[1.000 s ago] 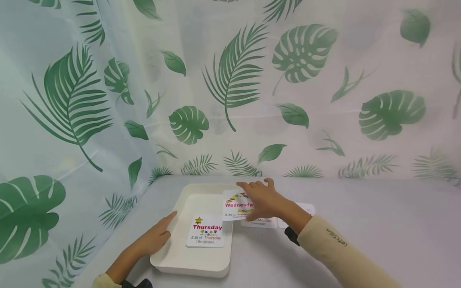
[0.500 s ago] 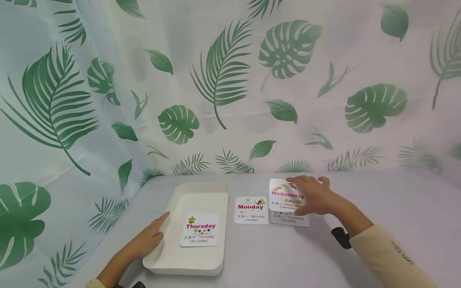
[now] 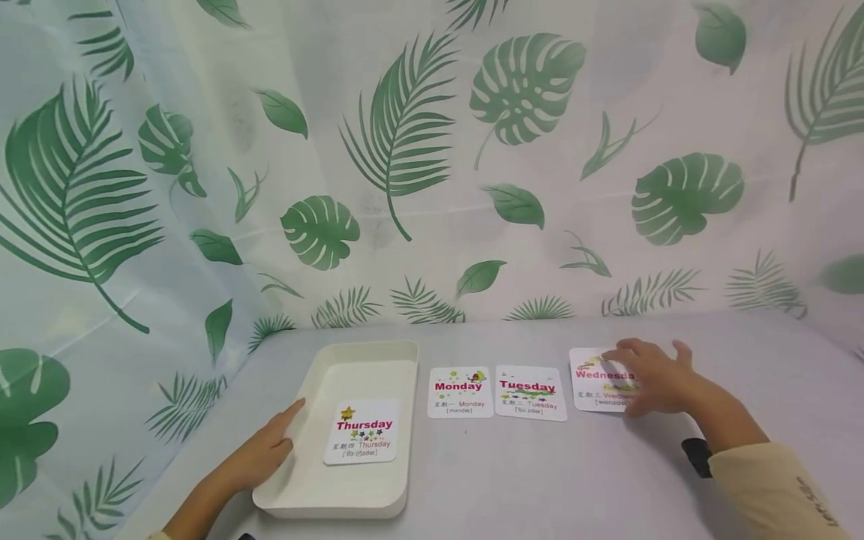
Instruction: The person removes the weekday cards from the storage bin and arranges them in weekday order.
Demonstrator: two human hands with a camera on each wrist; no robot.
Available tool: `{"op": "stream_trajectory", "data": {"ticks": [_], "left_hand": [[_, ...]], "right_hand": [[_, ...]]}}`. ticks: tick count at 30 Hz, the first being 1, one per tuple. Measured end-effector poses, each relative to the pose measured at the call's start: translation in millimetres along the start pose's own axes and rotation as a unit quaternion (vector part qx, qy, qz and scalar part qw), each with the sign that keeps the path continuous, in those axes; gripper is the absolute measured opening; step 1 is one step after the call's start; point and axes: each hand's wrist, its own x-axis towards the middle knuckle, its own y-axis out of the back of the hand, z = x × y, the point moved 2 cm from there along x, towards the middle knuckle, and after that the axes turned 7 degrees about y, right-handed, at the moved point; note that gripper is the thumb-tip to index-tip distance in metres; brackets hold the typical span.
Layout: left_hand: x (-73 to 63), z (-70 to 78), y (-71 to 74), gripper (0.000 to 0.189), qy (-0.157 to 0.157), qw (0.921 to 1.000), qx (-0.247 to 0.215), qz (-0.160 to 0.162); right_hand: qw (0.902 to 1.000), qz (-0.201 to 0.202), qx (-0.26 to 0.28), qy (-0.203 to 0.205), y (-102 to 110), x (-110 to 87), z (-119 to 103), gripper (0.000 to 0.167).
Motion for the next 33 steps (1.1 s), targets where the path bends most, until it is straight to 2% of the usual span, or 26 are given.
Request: {"op": "stream_trajectory", "data": {"ticks": [9, 21, 26, 33], "left_hand": [[-1.8, -2.7, 2.3, 0.060, 0.011, 0.9999, 0.006, -0.001], [-1.1, -3.9, 5.1, 0.059, -0.004, 0.9999, 0.007, 0.007], [-1.8, -7.5, 6.6, 0.059, 0.001, 0.9999, 0.011, 0.009], [-3.5, -9.8, 8.6, 0.059, 0.007, 0.9999, 0.005, 0.008]], "right_hand": [[0.9998, -0.017, 0.012, 0.002, -3, 0.5, 4, 0.071], [0.9972, -0.058, 0.046, -0.005, -5, 1.3, 5, 0.068], [0.9956, -0.068, 0.065, -0.003, -5, 5.4, 1, 0.068], [0.9958, -0.075, 0.053, -0.002, -6, 11.0, -4, 0.069]]}}
